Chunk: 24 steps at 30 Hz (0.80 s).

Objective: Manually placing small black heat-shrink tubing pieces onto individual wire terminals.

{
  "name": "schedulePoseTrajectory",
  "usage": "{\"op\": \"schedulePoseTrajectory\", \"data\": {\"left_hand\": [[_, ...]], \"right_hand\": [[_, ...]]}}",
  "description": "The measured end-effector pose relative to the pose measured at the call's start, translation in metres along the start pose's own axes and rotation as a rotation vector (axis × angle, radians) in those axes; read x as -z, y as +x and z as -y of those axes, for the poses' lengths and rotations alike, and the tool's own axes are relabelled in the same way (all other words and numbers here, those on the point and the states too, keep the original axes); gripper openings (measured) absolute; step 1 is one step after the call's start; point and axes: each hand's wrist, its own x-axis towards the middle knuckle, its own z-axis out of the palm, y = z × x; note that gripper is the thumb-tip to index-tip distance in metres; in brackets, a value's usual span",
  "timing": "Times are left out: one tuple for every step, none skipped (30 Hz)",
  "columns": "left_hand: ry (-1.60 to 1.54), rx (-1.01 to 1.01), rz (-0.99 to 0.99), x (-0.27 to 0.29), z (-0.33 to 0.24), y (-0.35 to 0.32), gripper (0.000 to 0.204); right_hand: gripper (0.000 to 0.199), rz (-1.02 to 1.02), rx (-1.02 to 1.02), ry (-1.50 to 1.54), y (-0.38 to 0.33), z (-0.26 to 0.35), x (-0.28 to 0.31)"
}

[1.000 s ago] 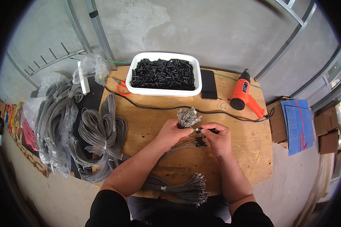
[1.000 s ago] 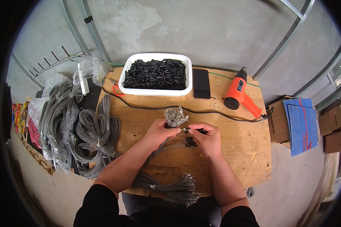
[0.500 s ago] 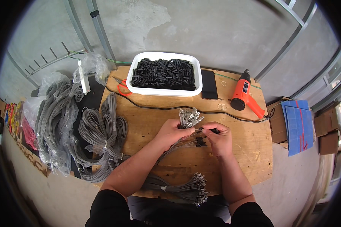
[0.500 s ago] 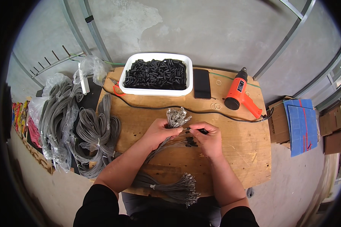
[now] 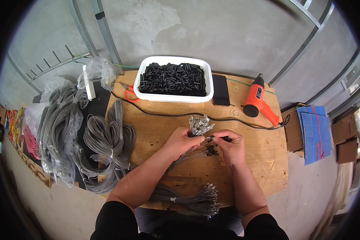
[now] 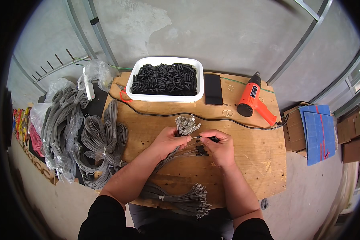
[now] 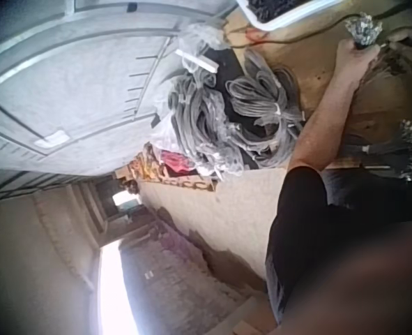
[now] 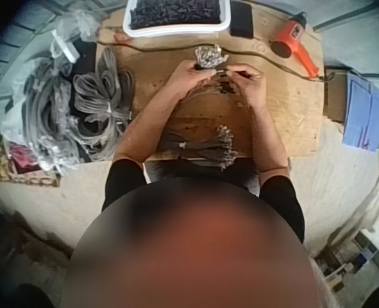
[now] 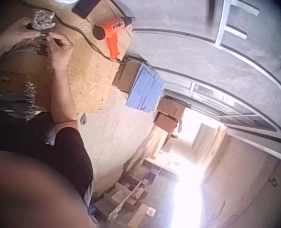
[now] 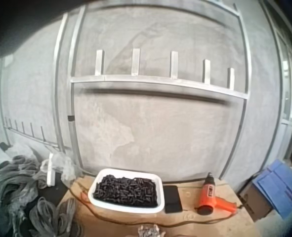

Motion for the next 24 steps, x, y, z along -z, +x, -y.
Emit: {"op": "schedulePoseTrajectory", "data": {"left_hand": [[-0.004,0.007,0.007,0.0,0.0,0.0,0.014],[-0.008,0.014,0.014,0.0,-0.001,0.0,0.013],[-0.007,0.014,0.014,0.0,-0.001,0.0,0.013],[-0.025,0.012,0.023,0.0,-0.001,0.0,0.013],[-0.044,0.01,0.033,0.001,0.0,0.0,0.013],[-0.043,0.009,0.035,0.001,0.0,0.0,0.013],[-0.063,0.008,0.053,0.003,0.0,-0.001,0.012],[-0.082,0.008,0.073,0.003,0.001,0.0,0.012],[-0.08,0.008,0.076,0.003,0.002,0.0,0.012],[-0.084,-0.01,0.069,0.003,0.004,-0.001,0.015],[-0.089,-0.027,0.065,0.002,0.004,-0.001,0.018],[-0.086,-0.026,0.07,0.001,0.004,0.0,0.018],[-0.077,-0.036,0.074,0.0,0.003,-0.001,0.018],[-0.067,-0.044,0.077,0.001,0.003,-0.001,0.018],[-0.063,-0.041,0.08,0.001,0.003,-0.001,0.018],[-0.062,-0.043,0.085,0.001,0.003,-0.001,0.018],[-0.06,-0.045,0.093,0.001,0.003,-0.001,0.017],[-0.056,-0.042,0.099,0.0,0.002,-0.001,0.017],[-0.05,-0.028,0.1,-0.001,0.0,-0.003,0.014],[-0.044,-0.015,0.1,-0.002,-0.002,-0.004,0.012],[-0.039,-0.012,0.105,-0.002,-0.001,-0.004,0.012],[-0.05,-0.005,0.114,-0.002,0.0,-0.003,0.012],[-0.061,0.003,0.123,-0.002,0.0,-0.003,0.012],[-0.056,0.006,0.128,-0.003,-0.001,-0.003,0.012]], "right_hand": [[0.016,0.001,-0.004,0.004,0.0,-0.001,0.0],[0.016,0.001,-0.003,0.005,0.0,-0.001,0.0],[0.016,0.006,0.0,0.008,0.0,-0.001,0.001],[0.017,0.009,0.004,0.012,0.0,-0.001,0.001],[0.017,0.009,0.005,0.012,0.0,0.001,0.002],[0.017,0.066,-0.106,0.162,0.0,0.004,0.006],[0.019,0.122,-0.218,0.312,0.001,0.006,0.01],[0.019,0.12,-0.215,0.313,0.003,0.007,0.013],[0.022,0.121,-0.316,0.426,0.006,0.008,0.015],[0.027,0.121,-0.417,0.54,0.008,0.007,0.018],[0.031,0.146,-0.426,0.536,0.009,0.003,0.022],[0.031,0.142,-0.422,0.538,0.01,0.001,0.024],[0.029,0.205,-0.437,0.547,0.01,-0.001,0.027],[0.026,0.269,-0.453,0.557,0.01,-0.001,0.027],[0.026,0.265,-0.451,0.561,0.009,-0.001,0.027],[0.024,0.265,-0.469,0.561,0.009,-0.001,0.025],[0.022,0.264,-0.485,0.561,0.009,0.0,0.024],[0.022,0.258,-0.481,0.566,0.009,-0.001,0.025],[0.021,0.265,-0.481,0.555,0.009,-0.001,0.026],[0.02,0.273,-0.482,0.545,0.009,-0.001,0.026],[0.02,0.268,-0.477,0.55,0.009,-0.001,0.025],[0.02,0.278,-0.481,0.527,0.009,0.0,0.025],[0.02,0.289,-0.485,0.503,0.009,0.0,0.025],[0.02,0.284,-0.481,0.509,0.009,0.002,0.025]]}}
